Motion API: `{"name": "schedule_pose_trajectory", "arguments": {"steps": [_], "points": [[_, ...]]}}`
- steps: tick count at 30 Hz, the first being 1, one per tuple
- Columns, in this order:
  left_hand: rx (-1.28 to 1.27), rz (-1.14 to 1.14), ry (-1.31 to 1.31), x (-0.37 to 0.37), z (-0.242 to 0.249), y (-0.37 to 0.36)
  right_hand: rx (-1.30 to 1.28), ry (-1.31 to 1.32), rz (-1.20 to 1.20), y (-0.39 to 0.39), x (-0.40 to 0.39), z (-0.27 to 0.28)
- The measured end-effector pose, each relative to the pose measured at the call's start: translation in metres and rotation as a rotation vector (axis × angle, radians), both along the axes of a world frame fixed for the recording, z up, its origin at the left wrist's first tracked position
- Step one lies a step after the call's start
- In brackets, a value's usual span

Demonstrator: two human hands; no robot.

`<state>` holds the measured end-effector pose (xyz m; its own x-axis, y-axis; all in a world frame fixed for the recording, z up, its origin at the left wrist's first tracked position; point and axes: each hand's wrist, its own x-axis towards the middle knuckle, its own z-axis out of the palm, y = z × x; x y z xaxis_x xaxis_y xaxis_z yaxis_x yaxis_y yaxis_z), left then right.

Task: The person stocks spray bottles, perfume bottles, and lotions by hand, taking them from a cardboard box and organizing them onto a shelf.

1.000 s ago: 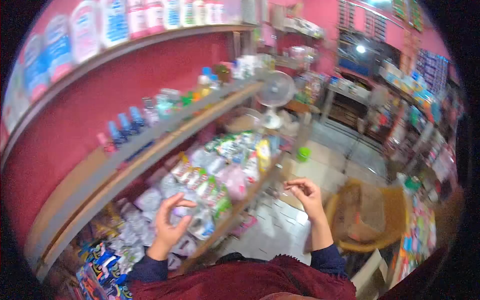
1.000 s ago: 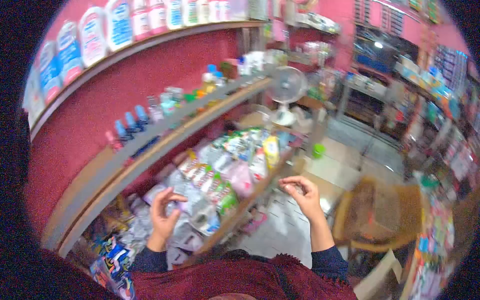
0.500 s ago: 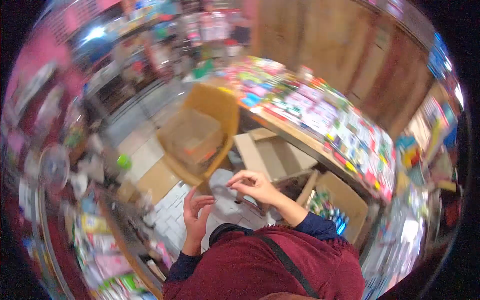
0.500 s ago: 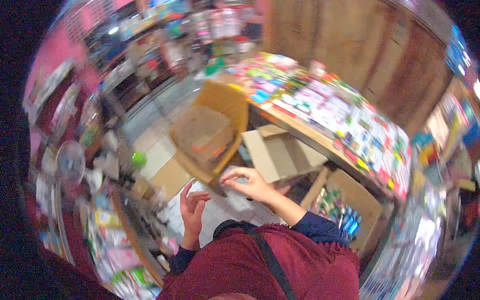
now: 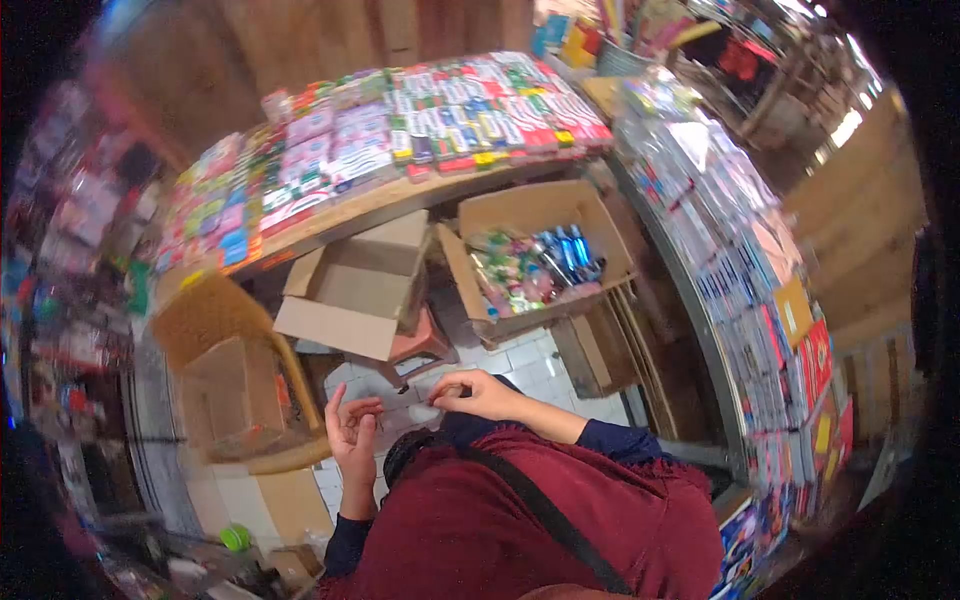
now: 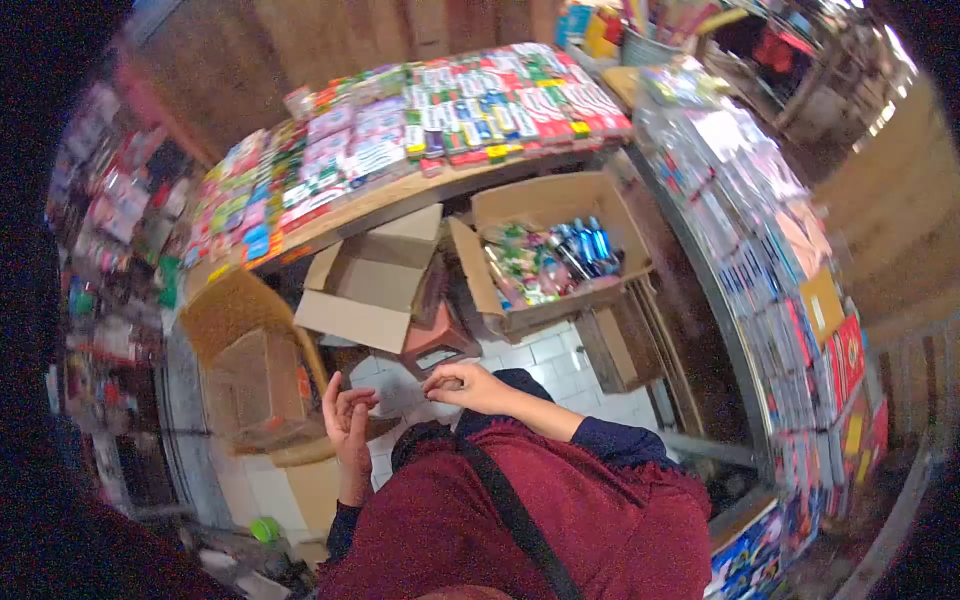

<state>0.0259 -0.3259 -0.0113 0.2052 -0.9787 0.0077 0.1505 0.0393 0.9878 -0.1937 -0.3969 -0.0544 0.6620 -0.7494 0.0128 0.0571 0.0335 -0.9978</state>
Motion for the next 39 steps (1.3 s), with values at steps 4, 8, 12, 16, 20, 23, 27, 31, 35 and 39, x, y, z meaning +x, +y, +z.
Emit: {"name": "schedule_pose_trajectory", "arguments": {"steps": [4,8,12,16,20,23,27,31,35,39], "points": [[0.034,-0.201,-0.026,-0.017,0.001,-0.015,0.087,-0.010,-0.114,0.010,-0.009,-0.014],[-0.005,-0.266,-0.083,-0.029,0.004,-0.040,0.098,-0.082,-0.225,-0.016,-0.032,-0.024],[0.041,-0.279,-0.079,-0.047,-0.005,-0.068,0.095,0.034,-0.425,-0.078,-0.102,-0.042],[0.121,-0.254,-0.068,-0.093,-0.013,-0.109,0.086,0.118,-0.720,-0.167,-0.203,-0.116],[0.195,-0.230,-0.096,-0.162,-0.022,-0.161,-0.066,0.665,-0.789,-0.258,-0.290,-0.186],[0.268,-0.232,-0.037,-0.208,-0.033,-0.194,-0.102,0.849,-0.663,-0.317,-0.319,-0.215],[0.378,-0.189,-0.015,-0.242,-0.043,-0.222,-0.021,1.125,-0.463,-0.364,-0.325,-0.265],[0.462,-0.168,-0.056,-0.260,-0.056,-0.244,-0.039,1.273,-0.340,-0.377,-0.319,-0.282],[0.539,-0.194,-0.075,-0.279,-0.068,-0.266,-0.253,1.118,-0.456,-0.365,-0.323,-0.305],[0.542,-0.251,-0.094,-0.300,-0.080,-0.293,-0.203,0.912,-0.470,-0.351,-0.315,-0.285]]}}
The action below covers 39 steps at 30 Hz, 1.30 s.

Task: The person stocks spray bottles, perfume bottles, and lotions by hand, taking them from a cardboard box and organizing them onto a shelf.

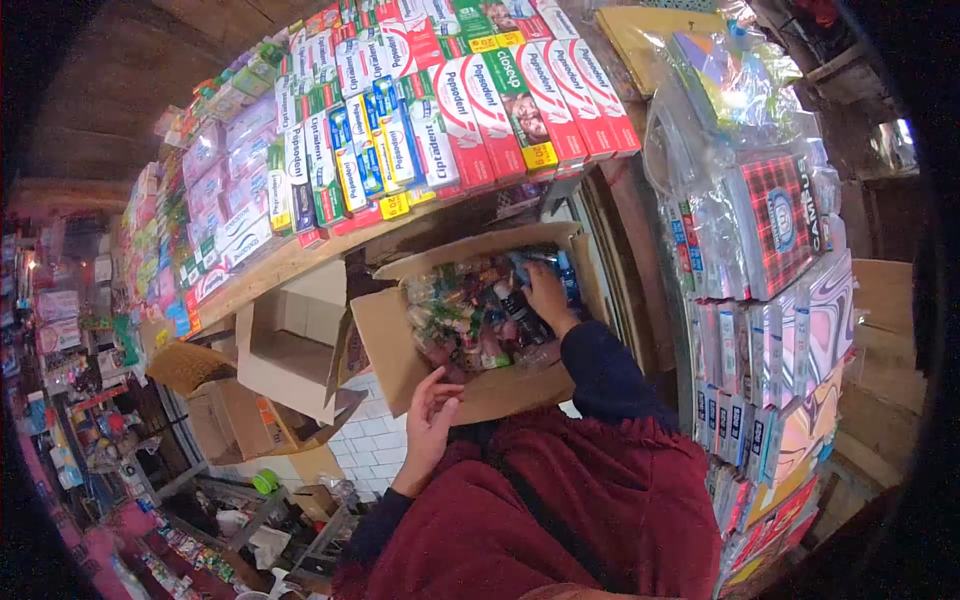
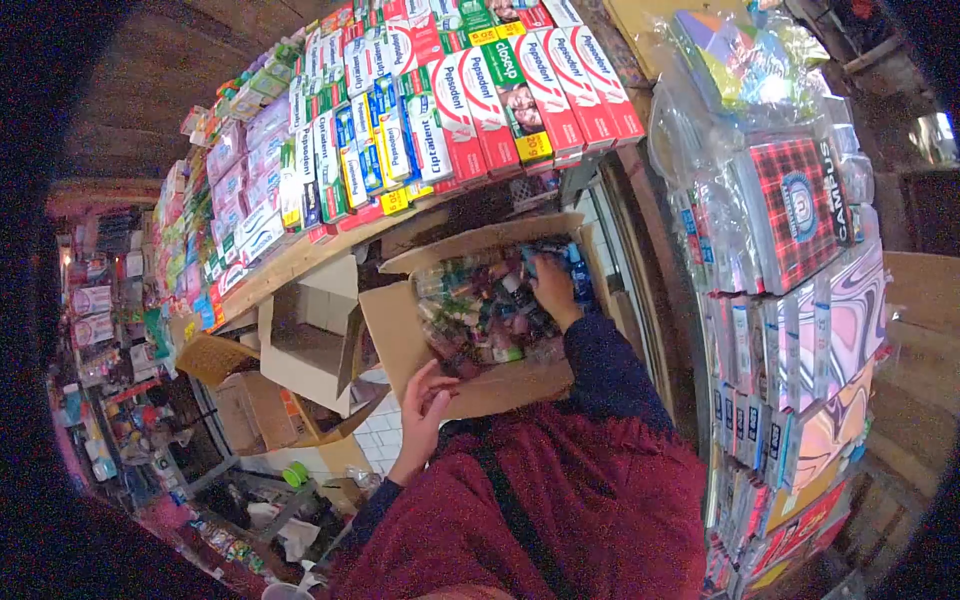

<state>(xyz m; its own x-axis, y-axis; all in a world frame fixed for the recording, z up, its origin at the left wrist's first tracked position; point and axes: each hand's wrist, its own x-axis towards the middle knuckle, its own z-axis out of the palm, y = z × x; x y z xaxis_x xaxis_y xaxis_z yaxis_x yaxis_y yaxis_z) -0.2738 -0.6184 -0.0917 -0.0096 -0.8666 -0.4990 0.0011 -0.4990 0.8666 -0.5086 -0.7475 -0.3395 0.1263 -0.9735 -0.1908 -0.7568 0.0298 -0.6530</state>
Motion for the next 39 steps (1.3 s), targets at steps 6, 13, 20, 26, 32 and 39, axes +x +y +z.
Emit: {"name": "schedule_pose_trajectory", "arguments": {"steps": [6,13,20,26,32,39], "points": [[0.008,-0.159,-0.072,-0.016,-0.025,-0.019,0.110,0.085,0.001,0.004,0.007,-0.012],[-0.068,-0.142,-0.179,-0.016,-0.060,-0.022,-0.265,-0.242,0.035,0.012,0.014,0.070],[-0.081,-0.111,-0.168,-0.015,-0.067,-0.024,0.339,-1.006,0.220,0.028,0.063,0.155],[0.217,0.043,-0.096,-0.004,-0.049,-0.001,0.159,-0.122,0.324,-0.062,0.008,0.081],[0.204,0.171,-0.008,0.003,-0.034,0.025,0.444,0.688,0.367,-0.075,-0.030,0.003],[0.169,0.288,-0.035,0.019,-0.031,0.054,0.206,0.575,0.304,-0.049,-0.034,-0.058]]}}
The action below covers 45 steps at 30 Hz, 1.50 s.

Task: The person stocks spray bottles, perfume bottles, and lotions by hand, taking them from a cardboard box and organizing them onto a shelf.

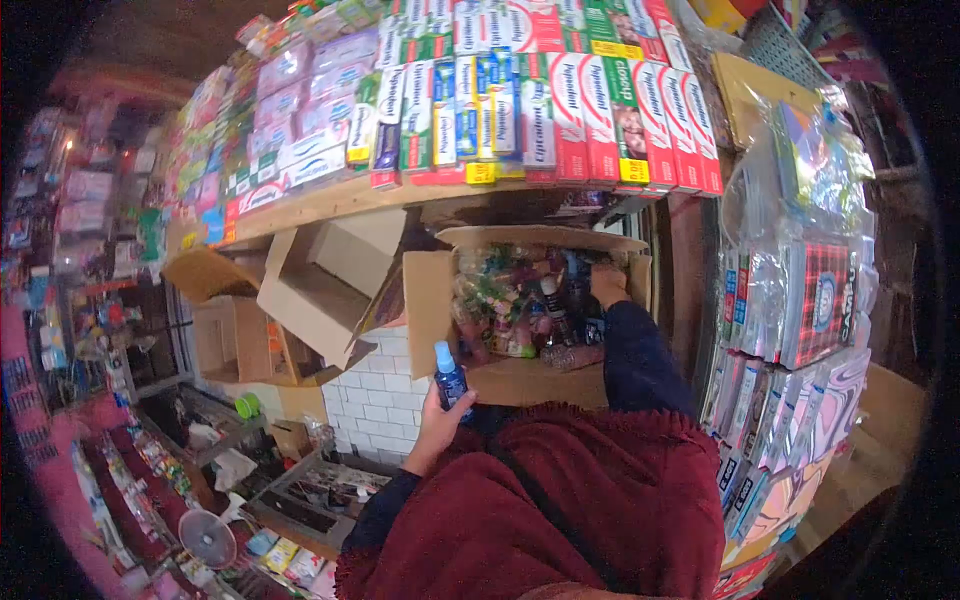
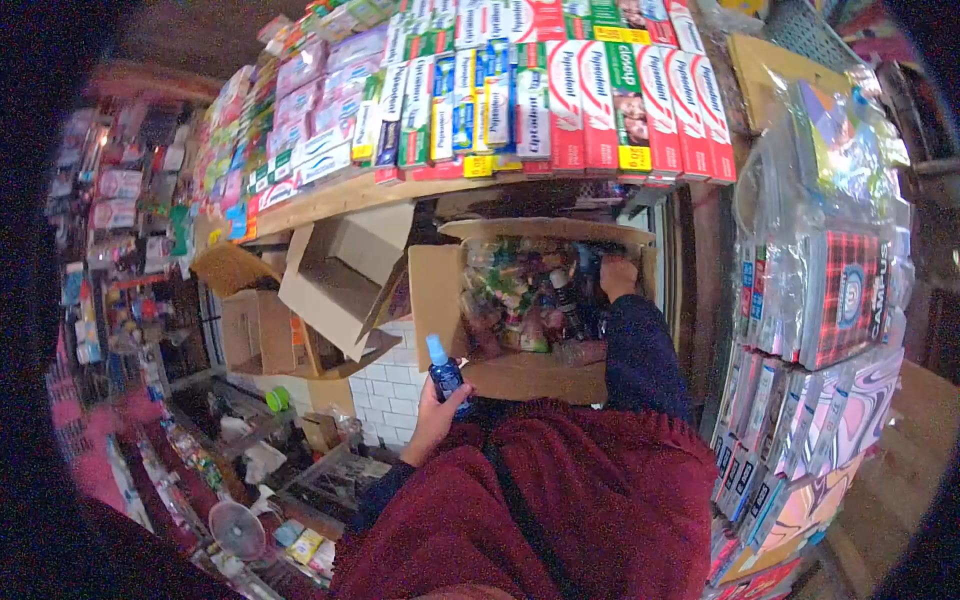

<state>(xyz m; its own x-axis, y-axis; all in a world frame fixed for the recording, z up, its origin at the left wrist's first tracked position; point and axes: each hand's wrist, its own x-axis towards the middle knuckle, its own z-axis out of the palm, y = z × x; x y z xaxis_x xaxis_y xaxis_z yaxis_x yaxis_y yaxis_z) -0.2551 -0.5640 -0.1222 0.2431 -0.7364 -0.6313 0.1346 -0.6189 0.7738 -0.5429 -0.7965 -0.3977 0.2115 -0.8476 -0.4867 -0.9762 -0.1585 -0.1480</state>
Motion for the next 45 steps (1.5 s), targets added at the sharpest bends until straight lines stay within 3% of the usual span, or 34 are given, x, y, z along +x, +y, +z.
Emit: {"name": "schedule_pose_trajectory", "arguments": {"steps": [2,5,9,15,18,21,23,30,37,41,45], "points": [[-0.028,0.046,0.001,0.003,-0.002,0.012,0.164,-0.119,0.024,0.001,-0.006,0.011],[-0.114,0.104,0.073,0.003,0.008,0.020,0.026,-0.337,0.019,0.013,-0.018,0.027],[-0.104,0.175,0.139,0.006,0.011,0.041,0.024,-0.253,-0.049,0.009,0.008,0.120],[-0.179,0.297,0.271,0.015,0.026,0.068,-0.019,-0.910,0.213,-0.019,0.065,0.249],[-0.308,0.378,0.329,0.030,0.041,0.086,0.509,-1.240,0.059,0.008,0.128,0.344],[-0.445,0.448,0.336,0.046,0.071,0.119,0.562,-1.113,0.306,0.067,0.192,0.429],[-0.548,0.463,0.338,0.062,0.088,0.154,0.821,-1.401,0.459,0.115,0.237,0.444],[-0.672,0.709,-0.045,0.089,0.134,0.328,1.135,-1.305,0.939,0.312,0.373,0.491],[-0.459,1.068,-0.405,0.094,0.155,0.485,1.435,-1.225,1.164,0.497,0.471,0.493],[-0.523,1.280,-0.667,0.094,0.158,0.539,1.476,-1.137,1.380,0.583,0.516,0.505],[-0.429,1.507,-0.761,0.108,0.145,0.577,1.397,-1.028,1.596,0.646,0.559,0.529]]}}
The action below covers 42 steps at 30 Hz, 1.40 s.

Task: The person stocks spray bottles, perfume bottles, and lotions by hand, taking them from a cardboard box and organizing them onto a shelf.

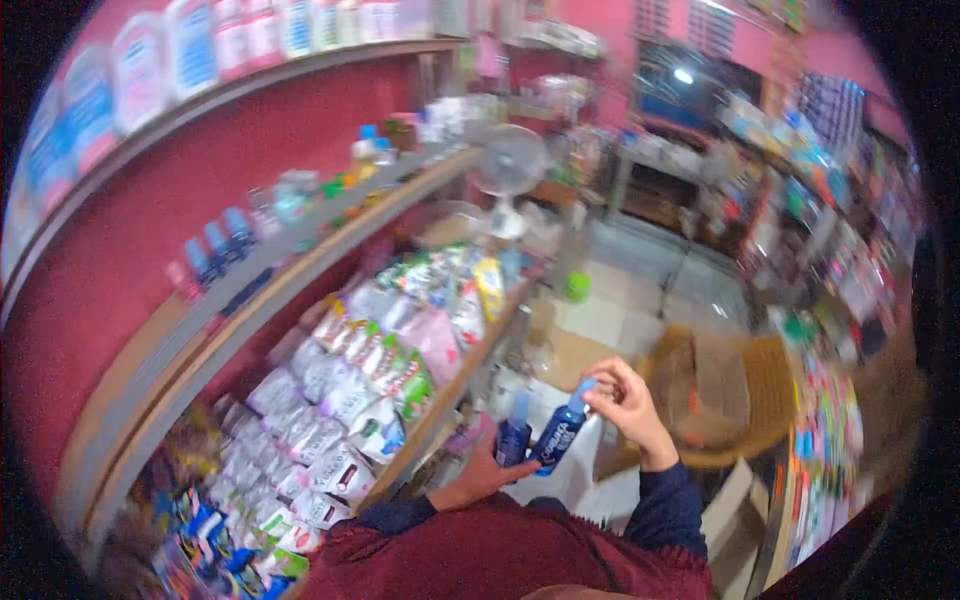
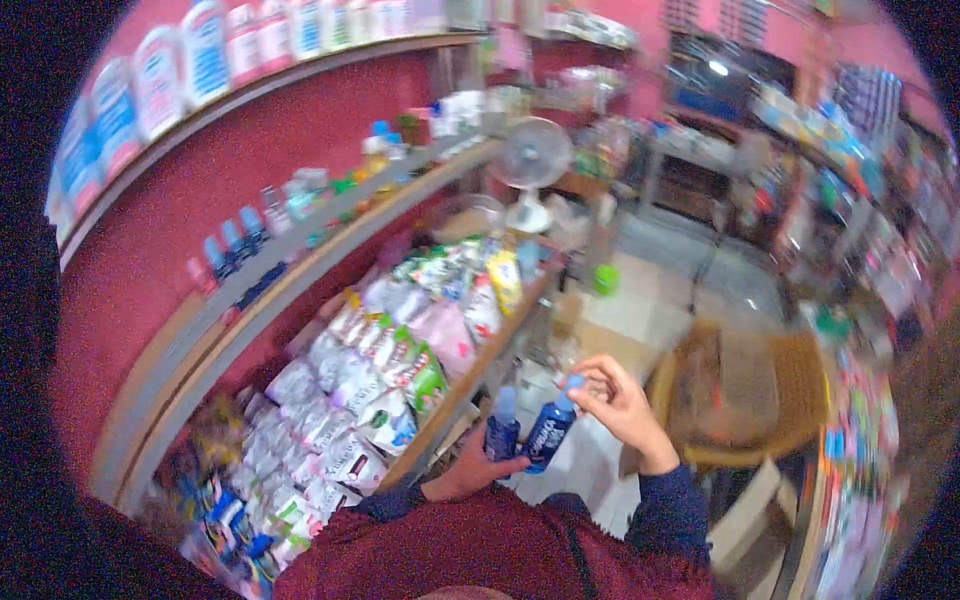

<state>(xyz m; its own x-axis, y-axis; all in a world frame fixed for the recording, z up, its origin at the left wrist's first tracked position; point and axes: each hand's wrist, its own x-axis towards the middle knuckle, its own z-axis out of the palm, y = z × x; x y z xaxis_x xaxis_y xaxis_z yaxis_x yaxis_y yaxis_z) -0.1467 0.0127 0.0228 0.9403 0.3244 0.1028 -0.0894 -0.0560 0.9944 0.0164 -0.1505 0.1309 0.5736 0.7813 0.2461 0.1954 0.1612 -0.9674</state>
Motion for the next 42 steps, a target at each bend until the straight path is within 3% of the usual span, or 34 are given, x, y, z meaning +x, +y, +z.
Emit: {"name": "schedule_pose_trajectory", "arguments": {"steps": [2,5,8,9,12,16,17,18,20,21,22,26,27,28,32,34,42], "points": [[0.068,0.137,0.064,0.010,0.000,0.013,-0.006,-0.086,0.104,0.032,0.031,0.000],[0.078,0.300,-0.074,0.033,-0.018,0.031,0.005,-0.010,0.292,0.074,0.067,0.003],[-0.083,0.373,-0.060,0.048,0.019,0.034,-0.021,-0.011,0.501,0.112,0.104,0.021],[0.076,0.466,-0.100,0.056,0.017,0.037,-0.042,-0.025,0.578,0.126,0.120,0.025],[0.149,0.681,-0.235,0.072,0.030,0.031,-0.016,-0.108,0.767,0.162,0.146,0.041],[-0.086,0.877,-0.342,0.081,0.052,0.016,-0.055,-0.078,0.960,0.205,0.155,0.061],[0.009,0.929,-0.384,0.081,0.044,0.020,0.042,-0.206,0.991,0.218,0.154,0.067],[-0.018,1.004,-0.352,0.075,0.039,0.017,0.036,-0.157,1.019,0.228,0.151,0.075],[-0.183,1.103,-0.369,0.060,0.030,0.013,0.097,-0.172,1.021,0.245,0.142,0.099],[-0.106,1.176,-0.305,0.047,0.009,0.017,0.154,-0.213,1.024,0.258,0.139,0.109],[-0.222,1.193,-0.390,0.038,0.010,0.012,0.282,-0.237,1.035,0.270,0.136,0.119],[-0.300,1.321,-0.600,0.004,0.005,0.006,0.540,-0.214,0.953,0.318,0.107,0.170],[-0.304,1.369,-0.609,-0.004,-0.002,0.008,0.657,-0.378,0.856,0.333,0.099,0.186],[-0.282,1.398,-0.627,-0.012,0.000,0.010,0.641,-0.284,0.890,0.344,0.087,0.201],[-0.224,1.434,-0.674,-0.048,-0.007,0.030,0.880,-0.450,0.771,0.416,0.033,0.246],[-0.216,1.474,-0.662,-0.066,-0.003,0.038,0.919,-0.623,0.603,0.462,0.007,0.257],[-0.180,1.490,-0.666,-0.137,0.009,0.099,0.601,-0.948,0.587,0.591,-0.071,0.256]]}}
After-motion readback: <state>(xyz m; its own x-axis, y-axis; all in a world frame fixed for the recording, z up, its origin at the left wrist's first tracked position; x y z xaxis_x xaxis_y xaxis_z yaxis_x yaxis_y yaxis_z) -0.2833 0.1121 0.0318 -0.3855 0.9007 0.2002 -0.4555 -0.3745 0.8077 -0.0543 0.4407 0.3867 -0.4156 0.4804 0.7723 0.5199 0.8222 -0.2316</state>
